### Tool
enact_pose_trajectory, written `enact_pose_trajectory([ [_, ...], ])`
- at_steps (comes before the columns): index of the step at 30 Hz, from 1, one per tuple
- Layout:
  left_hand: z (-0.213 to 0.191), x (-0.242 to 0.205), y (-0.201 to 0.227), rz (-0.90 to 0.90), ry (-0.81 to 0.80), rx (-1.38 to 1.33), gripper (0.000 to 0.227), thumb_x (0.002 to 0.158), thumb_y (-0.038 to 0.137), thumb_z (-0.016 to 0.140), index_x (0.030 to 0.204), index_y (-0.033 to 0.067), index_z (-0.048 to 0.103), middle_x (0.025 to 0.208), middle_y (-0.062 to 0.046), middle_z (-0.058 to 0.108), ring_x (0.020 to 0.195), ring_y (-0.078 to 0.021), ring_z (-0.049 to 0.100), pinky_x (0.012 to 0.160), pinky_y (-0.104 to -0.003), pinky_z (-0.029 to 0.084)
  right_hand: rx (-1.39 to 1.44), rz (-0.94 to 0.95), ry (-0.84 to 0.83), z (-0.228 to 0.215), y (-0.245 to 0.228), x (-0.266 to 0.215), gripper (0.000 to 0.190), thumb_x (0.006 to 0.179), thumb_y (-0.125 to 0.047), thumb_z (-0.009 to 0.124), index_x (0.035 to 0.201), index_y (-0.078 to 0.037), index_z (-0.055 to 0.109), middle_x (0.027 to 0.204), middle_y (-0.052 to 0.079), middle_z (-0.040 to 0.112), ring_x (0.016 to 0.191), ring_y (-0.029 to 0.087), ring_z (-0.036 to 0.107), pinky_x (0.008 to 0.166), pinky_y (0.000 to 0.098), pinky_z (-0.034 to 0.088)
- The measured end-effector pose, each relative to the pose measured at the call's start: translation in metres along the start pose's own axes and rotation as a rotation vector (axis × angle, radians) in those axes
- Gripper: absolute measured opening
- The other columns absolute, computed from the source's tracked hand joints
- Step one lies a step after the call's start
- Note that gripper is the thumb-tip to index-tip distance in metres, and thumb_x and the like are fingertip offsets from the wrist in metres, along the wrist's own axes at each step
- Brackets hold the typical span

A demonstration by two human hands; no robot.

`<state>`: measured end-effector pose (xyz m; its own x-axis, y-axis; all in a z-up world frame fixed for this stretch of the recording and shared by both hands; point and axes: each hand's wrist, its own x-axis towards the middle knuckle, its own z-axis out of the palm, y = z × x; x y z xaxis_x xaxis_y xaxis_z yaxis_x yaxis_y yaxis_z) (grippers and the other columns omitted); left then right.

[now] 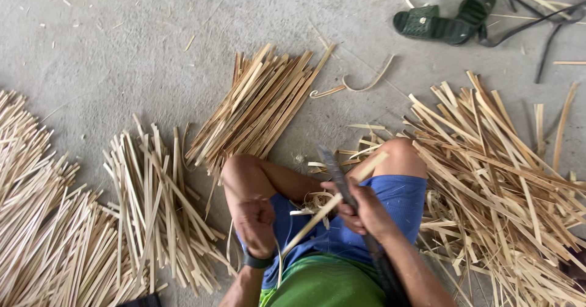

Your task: The person uses a knife to shave and smooth thin bamboo strips, handling them individually while sitting on a concrete floor next to piles of prepared bamboo.

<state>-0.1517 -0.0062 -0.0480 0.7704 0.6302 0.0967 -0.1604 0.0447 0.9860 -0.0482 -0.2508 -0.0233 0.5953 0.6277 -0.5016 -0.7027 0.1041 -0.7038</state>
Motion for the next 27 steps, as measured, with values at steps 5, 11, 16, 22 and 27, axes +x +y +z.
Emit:
enact_pose_trajectory([
  [5,-0.060,0.022,0.005,-0.032,0.015,-0.250,0.049,0.117,0.046,0.027,0.079,0.0154,0.033,0.062,0.004,0.032,0.050,-0.0066,0.025,0.044,-0.025,0.022,0.123,0.105,0.237,-0.028,0.002,-0.015,0.069,0.101,-0.055,0.035,0.139,-0.002,0.058,0.058,-0.004,0.038,0.035,0.004,0.032,0.029,0.0219,0.029],
  [11,-0.062,-0.038,-0.032,-0.333,-0.361,-0.134,0.058,0.104,0.055,0.034,0.074,0.0093,0.053,0.059,-0.005,0.053,0.044,-0.0143,0.044,0.039,-0.029,0.038,0.136,-0.062,0.215,-0.035,-0.009,-0.024,0.076,0.102,-0.057,0.036,0.144,0.004,0.052,0.061,-0.003,0.038,0.038,0.004,0.032,0.030,0.0225,0.030],
  [16,-0.060,-0.076,-0.059,-0.720,-0.328,-0.272,0.053,0.106,0.052,0.045,0.079,0.0071,0.053,0.066,-0.003,0.047,0.055,-0.0128,0.044,0.049,-0.029,0.037,0.208,-0.125,0.219,-0.044,-0.022,-0.047,0.085,0.097,-0.063,0.041,0.145,0.006,0.046,0.061,-0.004,0.037,0.039,0.004,0.031,0.030,0.0223,0.030],
  [22,-0.097,0.015,-0.056,-0.362,-0.450,0.262,0.066,0.107,0.060,0.041,0.068,0.0076,0.049,0.061,0.001,0.045,0.053,-0.0127,0.041,0.048,-0.027,0.033,0.104,-0.176,0.516,-0.122,0.011,-0.084,0.087,0.099,-0.070,0.038,0.148,0.000,0.050,0.057,-0.004,0.037,0.038,0.004,0.030,0.028,0.0216,0.026],
  [27,-0.107,0.081,-0.003,-0.611,-0.223,0.157,0.055,0.102,0.053,0.038,0.104,0.0073,0.069,0.062,0.004,0.035,0.049,-0.0082,0.027,0.043,-0.026,0.024,0.331,-0.342,0.874,-0.298,0.020,-0.161,0.077,0.105,-0.070,0.040,0.147,-0.006,0.050,0.062,-0.007,0.039,0.043,0.005,0.032,0.032,0.0225,0.029],
])
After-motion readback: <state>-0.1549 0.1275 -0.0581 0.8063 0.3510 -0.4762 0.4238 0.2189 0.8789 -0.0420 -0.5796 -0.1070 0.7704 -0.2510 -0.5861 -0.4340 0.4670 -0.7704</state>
